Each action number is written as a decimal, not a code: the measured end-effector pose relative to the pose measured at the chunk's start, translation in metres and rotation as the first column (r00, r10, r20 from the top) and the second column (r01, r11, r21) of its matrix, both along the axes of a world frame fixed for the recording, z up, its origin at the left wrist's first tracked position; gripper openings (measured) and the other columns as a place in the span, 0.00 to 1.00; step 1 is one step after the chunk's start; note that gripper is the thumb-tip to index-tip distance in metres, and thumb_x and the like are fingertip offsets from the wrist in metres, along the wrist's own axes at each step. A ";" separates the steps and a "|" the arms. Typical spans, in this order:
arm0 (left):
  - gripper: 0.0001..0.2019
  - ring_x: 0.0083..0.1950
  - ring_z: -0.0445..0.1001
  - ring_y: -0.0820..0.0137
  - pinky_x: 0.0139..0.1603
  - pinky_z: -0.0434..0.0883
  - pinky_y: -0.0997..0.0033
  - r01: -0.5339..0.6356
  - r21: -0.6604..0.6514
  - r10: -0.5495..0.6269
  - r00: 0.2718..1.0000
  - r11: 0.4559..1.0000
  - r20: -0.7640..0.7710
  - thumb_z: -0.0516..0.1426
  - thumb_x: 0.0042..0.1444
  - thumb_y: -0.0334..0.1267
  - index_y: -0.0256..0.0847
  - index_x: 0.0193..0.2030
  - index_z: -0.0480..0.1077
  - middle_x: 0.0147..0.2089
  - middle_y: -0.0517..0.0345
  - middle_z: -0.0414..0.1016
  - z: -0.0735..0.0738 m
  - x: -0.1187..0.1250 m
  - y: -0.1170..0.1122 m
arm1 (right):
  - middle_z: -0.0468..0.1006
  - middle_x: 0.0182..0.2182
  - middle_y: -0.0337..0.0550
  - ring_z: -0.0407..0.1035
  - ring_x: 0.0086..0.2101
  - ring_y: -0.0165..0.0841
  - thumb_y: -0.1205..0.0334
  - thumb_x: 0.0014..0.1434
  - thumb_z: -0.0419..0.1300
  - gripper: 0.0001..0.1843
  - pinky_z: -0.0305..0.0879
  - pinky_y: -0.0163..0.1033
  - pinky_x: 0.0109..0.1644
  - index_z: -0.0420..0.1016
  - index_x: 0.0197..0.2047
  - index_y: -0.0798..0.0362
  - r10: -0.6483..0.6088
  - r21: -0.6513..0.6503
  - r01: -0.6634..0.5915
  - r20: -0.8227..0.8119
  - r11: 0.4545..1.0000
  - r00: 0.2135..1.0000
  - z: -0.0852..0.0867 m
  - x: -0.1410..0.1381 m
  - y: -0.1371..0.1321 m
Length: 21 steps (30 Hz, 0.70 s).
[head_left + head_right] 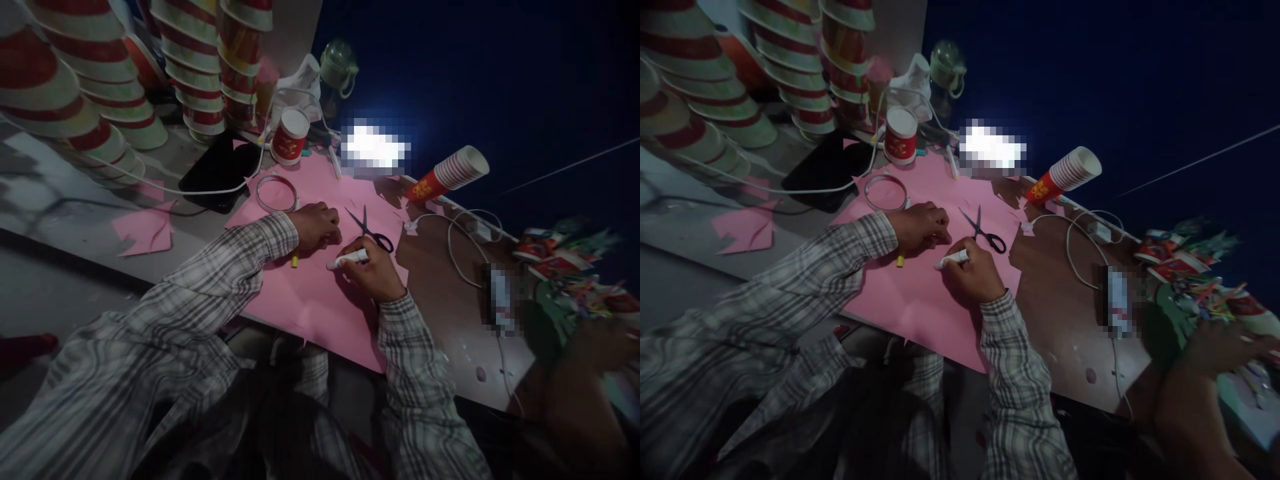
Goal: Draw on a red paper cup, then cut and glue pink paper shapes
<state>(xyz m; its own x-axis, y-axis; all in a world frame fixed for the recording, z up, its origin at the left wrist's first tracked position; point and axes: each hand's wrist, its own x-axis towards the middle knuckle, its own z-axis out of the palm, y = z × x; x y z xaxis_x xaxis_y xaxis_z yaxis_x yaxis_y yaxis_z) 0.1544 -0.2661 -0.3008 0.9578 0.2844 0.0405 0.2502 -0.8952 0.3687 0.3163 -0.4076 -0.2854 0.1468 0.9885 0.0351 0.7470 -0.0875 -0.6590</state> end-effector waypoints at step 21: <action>0.16 0.52 0.65 0.58 0.50 0.62 0.62 0.009 -0.031 -0.009 1.000 0.999 -0.019 0.57 0.55 0.37 0.48 0.50 0.78 0.55 0.49 0.70 0.005 -0.001 -0.001 | 0.80 0.32 0.42 0.72 0.28 0.33 0.52 0.52 0.65 0.13 0.68 0.39 0.32 0.71 0.36 0.51 -0.075 -0.008 0.074 -0.082 0.997 0.994 -0.002 -0.011 0.005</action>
<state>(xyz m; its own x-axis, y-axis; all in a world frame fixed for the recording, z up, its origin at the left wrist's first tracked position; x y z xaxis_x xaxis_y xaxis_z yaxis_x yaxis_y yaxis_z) 0.1538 -0.2671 -0.2954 0.9609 0.2767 0.0133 0.2497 -0.8858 0.3912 0.3056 -0.4030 -0.2875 0.2222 0.9749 0.0149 0.6818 -0.1444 -0.7172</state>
